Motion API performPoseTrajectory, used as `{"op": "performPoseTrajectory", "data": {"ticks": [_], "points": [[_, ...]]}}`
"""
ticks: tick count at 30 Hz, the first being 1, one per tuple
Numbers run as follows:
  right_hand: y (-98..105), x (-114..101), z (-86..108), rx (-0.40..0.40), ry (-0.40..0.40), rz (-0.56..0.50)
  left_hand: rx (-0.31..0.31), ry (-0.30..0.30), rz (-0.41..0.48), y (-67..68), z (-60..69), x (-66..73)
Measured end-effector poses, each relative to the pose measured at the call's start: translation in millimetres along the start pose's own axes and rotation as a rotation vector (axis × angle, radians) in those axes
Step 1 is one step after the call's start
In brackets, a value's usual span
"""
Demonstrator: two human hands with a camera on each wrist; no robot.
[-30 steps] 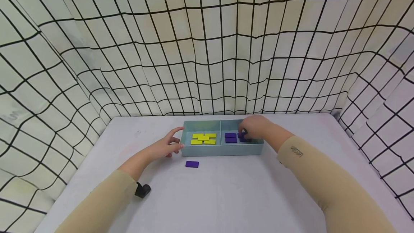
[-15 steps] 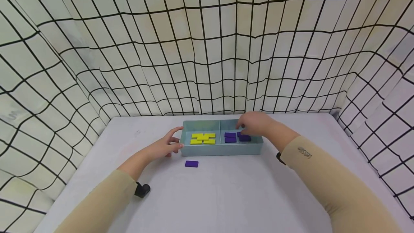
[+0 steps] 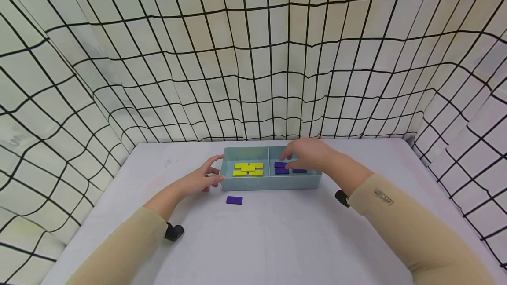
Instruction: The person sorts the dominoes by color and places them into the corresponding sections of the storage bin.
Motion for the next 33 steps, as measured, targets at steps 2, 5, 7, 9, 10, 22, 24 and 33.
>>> {"op": "performPoseTrajectory", "data": {"ticks": [2,5,7,9,10,22,24,33], "points": [[-2,-5,0.6,0.008,0.012,-0.011,0.0,-0.001,-0.002,0.1,0.0,0.0],[-5,-13,0.7,0.025,0.039,-0.024,0.002,-0.003,-0.003,0.1,0.4,0.6],[-6,-20,0.8,0.025,0.053,-0.026,0.003,-0.003,-0.003,0.2,0.9,1.1],[-7,-27,1.3,0.022,0.065,-0.029,0.002,-0.002,-0.003,0.0,1.6,1.7],[-7,-31,1.3,0.017,0.069,-0.03,0.002,-0.001,-0.004,-0.1,1.8,2.0],[-28,-64,0.7,0.015,0.121,0.002,0.008,-0.004,-0.022,-0.3,0.1,1.1],[-33,-69,-0.2,0.011,0.128,0.002,0.01,-0.004,-0.025,0.0,-0.2,0.5],[-55,-91,-10.9,0.006,0.137,0.061,0.014,-0.004,-0.03,-0.3,-2.7,-2.2]]}}
Point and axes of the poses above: each hand's wrist, its own z-axis away from the middle knuckle, its own y-axis out of the back of the hand, x = y × z, the point moved 3 cm from there along -z, towards the middle knuckle, and after that the axes turned 5 degrees about -x, right-handed, at the moved point
